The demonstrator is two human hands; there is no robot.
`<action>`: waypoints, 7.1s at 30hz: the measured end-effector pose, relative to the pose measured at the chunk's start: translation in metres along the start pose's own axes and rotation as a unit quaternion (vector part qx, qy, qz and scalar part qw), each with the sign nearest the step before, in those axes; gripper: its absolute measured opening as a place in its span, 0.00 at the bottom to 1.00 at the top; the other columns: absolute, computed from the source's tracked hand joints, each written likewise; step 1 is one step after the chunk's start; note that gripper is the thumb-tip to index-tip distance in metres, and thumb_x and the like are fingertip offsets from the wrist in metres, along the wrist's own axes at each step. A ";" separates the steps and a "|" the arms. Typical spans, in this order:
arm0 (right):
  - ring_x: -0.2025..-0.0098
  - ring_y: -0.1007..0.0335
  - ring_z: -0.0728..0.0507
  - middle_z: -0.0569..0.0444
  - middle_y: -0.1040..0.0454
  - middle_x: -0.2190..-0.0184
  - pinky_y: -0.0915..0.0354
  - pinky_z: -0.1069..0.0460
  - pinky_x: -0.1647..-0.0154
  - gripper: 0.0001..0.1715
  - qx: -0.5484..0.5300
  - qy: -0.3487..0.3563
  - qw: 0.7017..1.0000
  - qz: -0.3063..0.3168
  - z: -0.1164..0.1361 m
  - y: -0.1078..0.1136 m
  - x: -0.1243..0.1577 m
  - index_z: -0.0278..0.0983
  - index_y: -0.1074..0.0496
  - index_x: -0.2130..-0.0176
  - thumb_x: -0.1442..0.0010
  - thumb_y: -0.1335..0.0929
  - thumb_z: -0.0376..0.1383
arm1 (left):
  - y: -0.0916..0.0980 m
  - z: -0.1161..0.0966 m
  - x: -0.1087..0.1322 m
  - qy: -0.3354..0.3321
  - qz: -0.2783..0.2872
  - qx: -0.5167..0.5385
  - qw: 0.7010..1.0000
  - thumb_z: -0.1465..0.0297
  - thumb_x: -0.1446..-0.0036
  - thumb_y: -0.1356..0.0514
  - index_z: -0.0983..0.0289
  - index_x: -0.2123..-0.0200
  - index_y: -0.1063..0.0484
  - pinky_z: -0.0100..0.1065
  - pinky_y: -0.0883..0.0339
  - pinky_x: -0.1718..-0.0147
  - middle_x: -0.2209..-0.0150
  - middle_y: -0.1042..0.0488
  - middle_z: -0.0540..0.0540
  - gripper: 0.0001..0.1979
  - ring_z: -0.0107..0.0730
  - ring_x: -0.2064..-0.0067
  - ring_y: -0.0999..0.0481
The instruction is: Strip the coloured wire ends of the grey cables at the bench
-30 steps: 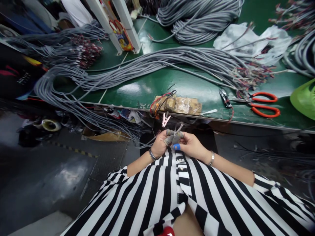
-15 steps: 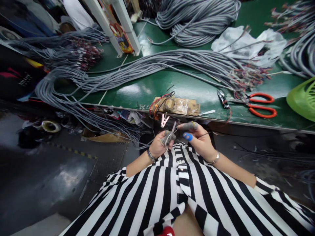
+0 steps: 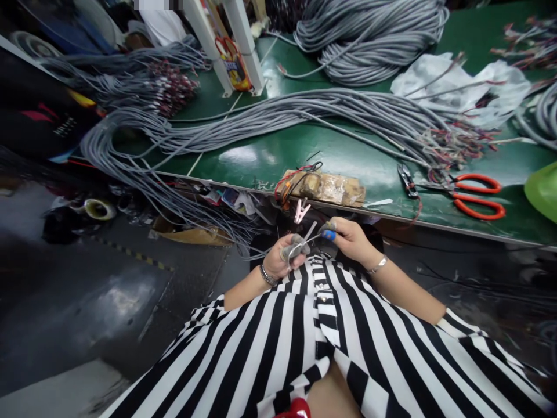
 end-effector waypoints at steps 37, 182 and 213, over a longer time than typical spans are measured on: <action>0.54 0.29 0.42 0.48 0.26 0.54 0.33 0.47 0.51 0.19 -0.199 -0.062 0.978 0.017 0.072 -0.013 0.000 0.41 0.33 0.47 0.36 0.37 0.42 | 0.003 -0.051 0.031 -0.135 -0.039 -0.276 0.951 0.59 0.50 0.34 0.67 0.68 0.24 0.26 0.35 0.76 0.77 0.27 0.53 0.15 0.24 0.77 0.31; 0.72 0.41 0.47 0.53 0.33 0.75 0.47 0.52 0.69 0.09 0.160 0.017 0.979 0.128 0.043 -0.068 -0.022 0.37 0.36 0.75 0.42 0.38 0.31 | 0.036 -0.033 0.034 -0.061 -0.075 -0.382 0.919 0.62 0.51 0.33 0.66 0.65 0.30 0.26 0.32 0.71 0.71 0.24 0.53 0.15 0.27 0.70 0.25; 0.83 0.60 0.57 0.60 0.37 0.78 0.65 0.57 0.84 0.26 -0.393 -0.353 0.847 0.057 0.009 -0.043 -0.050 0.36 0.36 0.71 0.50 0.30 0.55 | 0.025 -0.086 -0.008 -0.299 -0.047 -0.548 0.779 0.67 0.46 0.37 0.69 0.66 0.22 0.27 0.28 0.67 0.69 0.20 0.57 0.09 0.28 0.69 0.22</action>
Point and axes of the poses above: each hand's wrist, its own x-axis away from the middle knuckle, its own y-axis out of the back of the hand, z = x × y, the point moved 3 cm from there along -x, towards the middle knuckle
